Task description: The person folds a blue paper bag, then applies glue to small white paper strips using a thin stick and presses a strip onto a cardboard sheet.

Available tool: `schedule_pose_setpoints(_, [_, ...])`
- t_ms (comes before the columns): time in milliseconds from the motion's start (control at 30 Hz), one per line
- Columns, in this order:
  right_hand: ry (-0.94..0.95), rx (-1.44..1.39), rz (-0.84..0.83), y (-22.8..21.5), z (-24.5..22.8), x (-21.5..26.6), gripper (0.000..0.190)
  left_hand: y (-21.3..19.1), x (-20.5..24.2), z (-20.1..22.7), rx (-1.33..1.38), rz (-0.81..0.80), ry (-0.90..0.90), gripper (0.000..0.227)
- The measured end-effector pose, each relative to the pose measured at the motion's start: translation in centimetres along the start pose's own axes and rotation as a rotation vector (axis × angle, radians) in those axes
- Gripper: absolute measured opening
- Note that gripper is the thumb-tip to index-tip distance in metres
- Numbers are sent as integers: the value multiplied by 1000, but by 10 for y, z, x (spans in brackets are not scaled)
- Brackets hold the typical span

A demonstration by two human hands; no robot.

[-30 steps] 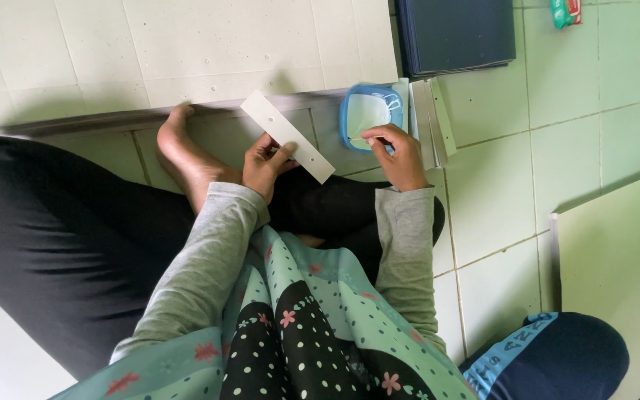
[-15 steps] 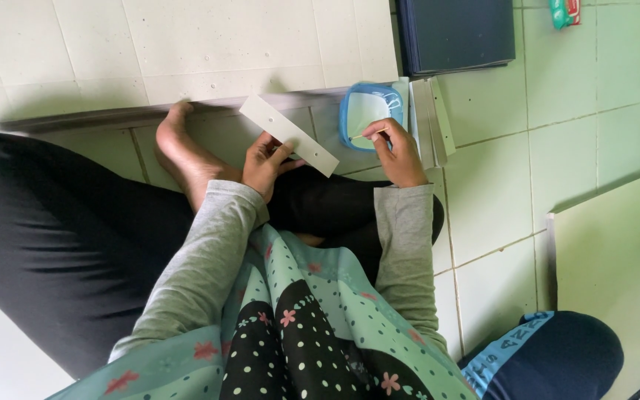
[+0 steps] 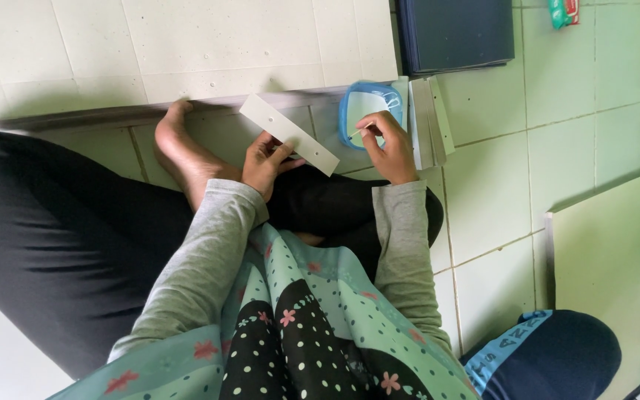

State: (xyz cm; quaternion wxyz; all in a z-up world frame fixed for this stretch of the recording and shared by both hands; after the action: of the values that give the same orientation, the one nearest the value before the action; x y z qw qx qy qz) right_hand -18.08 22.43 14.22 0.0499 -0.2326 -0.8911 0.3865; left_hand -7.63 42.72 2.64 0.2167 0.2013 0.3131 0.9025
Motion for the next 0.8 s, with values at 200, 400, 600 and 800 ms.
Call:
schedule_pose_setpoints(200, [-1, 1, 54, -7, 8, 2, 9, 4, 2, 7, 6, 1, -3, 19])
schedule_pose_setpoints(400, [52, -28, -23, -10, 6, 8, 19, 0, 0, 1, -1, 2, -5, 19])
schedule_pose_setpoints(600, [122, -92, 69, -24, 1, 10, 21, -6, -4, -14, 27, 21, -29, 17])
schedule_pose_setpoints(800, [99, -366, 390, -45, -5, 15, 23, -8, -5, -20, 55, 26, -21, 16])
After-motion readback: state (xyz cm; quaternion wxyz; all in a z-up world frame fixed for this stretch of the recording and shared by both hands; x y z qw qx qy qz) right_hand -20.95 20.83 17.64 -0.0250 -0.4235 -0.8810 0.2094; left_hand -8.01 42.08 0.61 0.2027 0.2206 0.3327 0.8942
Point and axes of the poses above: each hand's wrist, its own x-axis away from the middle knuckle, its own y-axis out of the palm, z = x × y, the point moved 5 cm from there along -x, towards the middle knuckle, and after that the axes turned 10 degrees about y, right-handed, at the moved point
